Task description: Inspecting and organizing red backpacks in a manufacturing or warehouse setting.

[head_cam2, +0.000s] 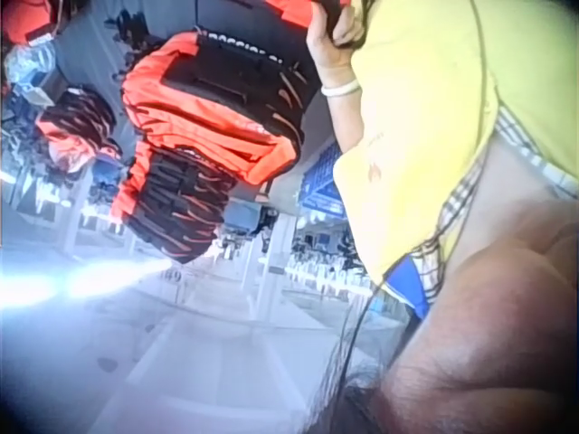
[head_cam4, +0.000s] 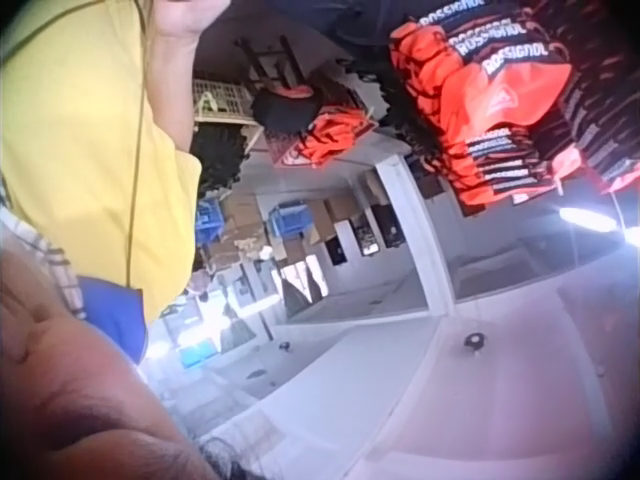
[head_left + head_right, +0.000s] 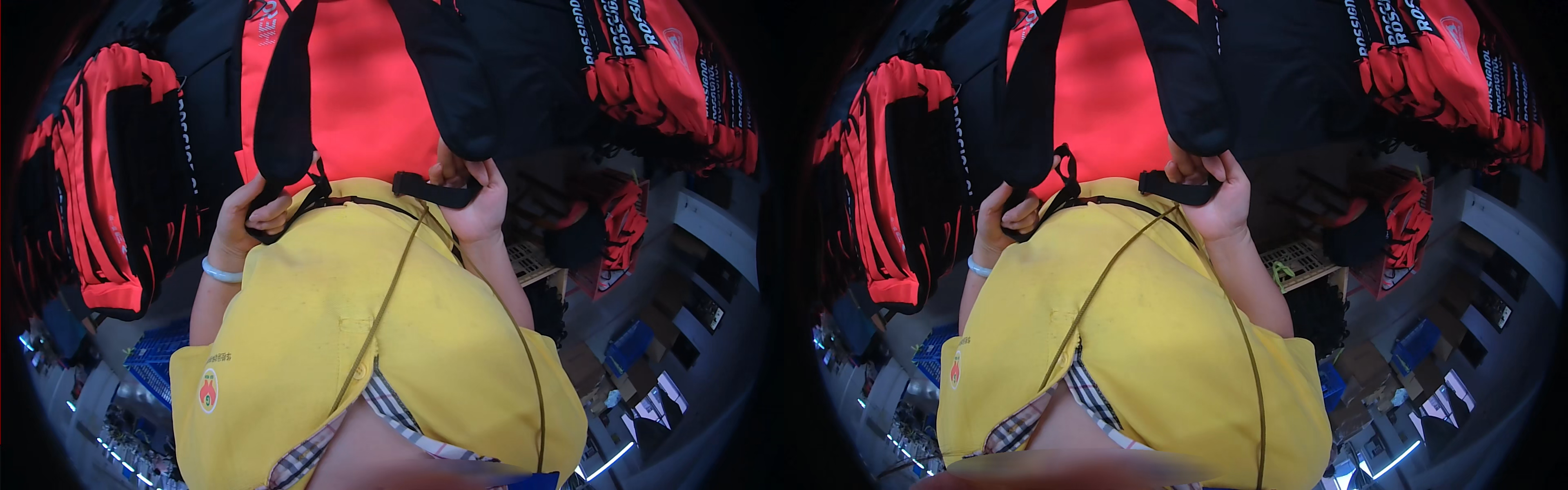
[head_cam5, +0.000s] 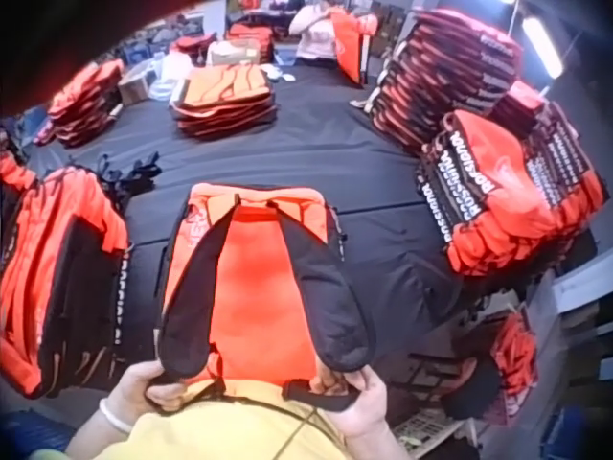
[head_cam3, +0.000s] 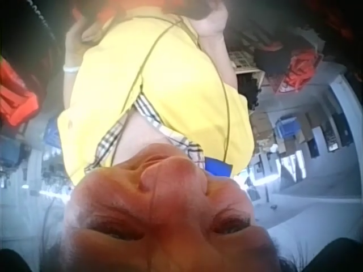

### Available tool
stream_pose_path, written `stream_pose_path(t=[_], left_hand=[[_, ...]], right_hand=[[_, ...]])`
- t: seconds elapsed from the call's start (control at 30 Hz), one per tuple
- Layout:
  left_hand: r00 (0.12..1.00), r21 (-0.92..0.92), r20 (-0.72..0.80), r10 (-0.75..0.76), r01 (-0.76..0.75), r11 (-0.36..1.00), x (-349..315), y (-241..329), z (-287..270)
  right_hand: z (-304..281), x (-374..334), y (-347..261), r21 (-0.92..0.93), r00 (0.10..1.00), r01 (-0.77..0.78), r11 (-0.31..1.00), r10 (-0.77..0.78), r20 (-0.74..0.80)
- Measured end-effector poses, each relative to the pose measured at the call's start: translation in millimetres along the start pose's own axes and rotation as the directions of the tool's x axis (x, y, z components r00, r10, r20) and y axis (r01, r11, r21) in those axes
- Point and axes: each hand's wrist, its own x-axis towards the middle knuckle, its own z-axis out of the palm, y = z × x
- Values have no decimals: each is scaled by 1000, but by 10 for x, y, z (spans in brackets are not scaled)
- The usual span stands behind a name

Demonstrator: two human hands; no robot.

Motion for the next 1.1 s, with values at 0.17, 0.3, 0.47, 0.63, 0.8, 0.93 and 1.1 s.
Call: stream_pose_path(t=[0.17,0.3,0.47,0.63,0.8,0.93,1.1], left_hand=[[970,192,-240,36,11,981,-359,264,56],[649,744,-513,562,9,668,-837,490,421],[595,821,-572,565,423,384,-763,114,66],[567,957,-288,772,135,258,342,79,-1192],[620,880,-366,694,-12,475,814,409,-608],[796,875,-348,495,87,475,34,-62,-692],[718,723,-586,376,254,642,-691,-613,-1044]], right_hand=[[-90,41,-106,-73,989,-58,996,67,129],[-427,-259,-457,-896,940,-14,444,-301,-164],[-857,-169,-266,-895,938,-341,288,44,-343],[-625,1160,-114,-945,981,35,326,-189,-29],[38,1320,-259,-942,974,192,277,-174,147],[-516,431,-345,-942,990,-80,325,-84,-113],[-1616,-378,-121,-908,914,-263,325,-218,-343]])
